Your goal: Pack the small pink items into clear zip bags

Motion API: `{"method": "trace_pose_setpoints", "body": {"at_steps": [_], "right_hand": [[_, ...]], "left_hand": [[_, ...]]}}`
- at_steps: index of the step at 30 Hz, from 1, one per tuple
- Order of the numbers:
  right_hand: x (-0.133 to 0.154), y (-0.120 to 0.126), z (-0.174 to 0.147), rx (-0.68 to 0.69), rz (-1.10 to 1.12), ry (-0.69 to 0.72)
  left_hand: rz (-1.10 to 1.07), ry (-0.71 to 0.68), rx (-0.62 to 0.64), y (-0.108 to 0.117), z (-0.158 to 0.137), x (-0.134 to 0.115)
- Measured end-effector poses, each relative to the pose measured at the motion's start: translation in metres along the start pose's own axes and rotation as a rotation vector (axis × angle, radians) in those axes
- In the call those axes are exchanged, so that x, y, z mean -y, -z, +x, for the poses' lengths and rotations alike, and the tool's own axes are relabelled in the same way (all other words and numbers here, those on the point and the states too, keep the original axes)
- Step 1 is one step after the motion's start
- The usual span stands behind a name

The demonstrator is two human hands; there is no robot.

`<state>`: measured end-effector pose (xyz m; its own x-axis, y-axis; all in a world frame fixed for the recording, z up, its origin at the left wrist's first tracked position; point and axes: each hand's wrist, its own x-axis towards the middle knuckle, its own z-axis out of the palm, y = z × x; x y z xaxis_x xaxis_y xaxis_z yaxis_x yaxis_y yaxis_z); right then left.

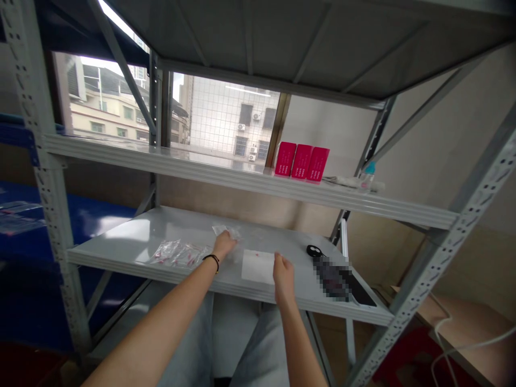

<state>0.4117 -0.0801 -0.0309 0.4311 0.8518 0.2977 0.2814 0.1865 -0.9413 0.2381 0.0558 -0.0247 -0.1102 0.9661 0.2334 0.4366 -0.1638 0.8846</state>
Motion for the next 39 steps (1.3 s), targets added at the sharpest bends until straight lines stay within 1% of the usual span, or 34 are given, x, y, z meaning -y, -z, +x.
{"method": "trace_pose_setpoints", "body": {"at_steps": [1,3,6,9,13,16,19,22,25,28,36,39], "right_hand": [[0.002,-0.002,0.015,0.030,-0.174,0.046],[0.002,-0.009,0.037,0.102,-0.461,0.092],[-0.002,-0.024,0.052,0.211,-0.775,0.140],[-0.005,-0.035,0.057,0.263,-0.987,0.183],[-0.010,-0.040,0.064,0.278,-1.142,0.241],[-0.017,-0.042,0.068,0.291,-1.203,0.261],[-0.024,-0.043,0.069,0.296,-1.225,0.267],[-0.028,-0.044,0.068,0.287,-1.219,0.275],[-0.029,-0.044,0.067,0.275,-1.206,0.291],[-0.029,-0.044,0.067,0.260,-1.196,0.312],[-0.032,-0.044,0.067,0.200,-1.102,0.375],[-0.023,-0.040,0.069,0.158,-1.020,0.387]], "left_hand": [[0.050,-0.022,-0.027,0.002,0.003,0.001],[0.138,-0.066,-0.058,0.009,0.004,0.005],[0.244,-0.132,-0.045,0.019,0.000,0.010],[0.317,-0.214,-0.021,0.027,-0.004,0.011],[0.375,-0.297,-0.024,0.045,-0.009,0.008],[0.413,-0.332,0.010,0.070,-0.023,0.013],[0.451,-0.377,0.131,0.094,-0.050,0.024],[0.503,-0.457,0.217,0.108,-0.079,0.035],[0.607,-0.508,0.227,0.109,-0.095,0.041],[0.629,-0.485,0.202,0.103,-0.097,0.044],[0.364,-0.409,0.062,0.092,-0.085,0.054],[0.247,-0.374,-0.023,0.093,-0.077,0.053]]}}
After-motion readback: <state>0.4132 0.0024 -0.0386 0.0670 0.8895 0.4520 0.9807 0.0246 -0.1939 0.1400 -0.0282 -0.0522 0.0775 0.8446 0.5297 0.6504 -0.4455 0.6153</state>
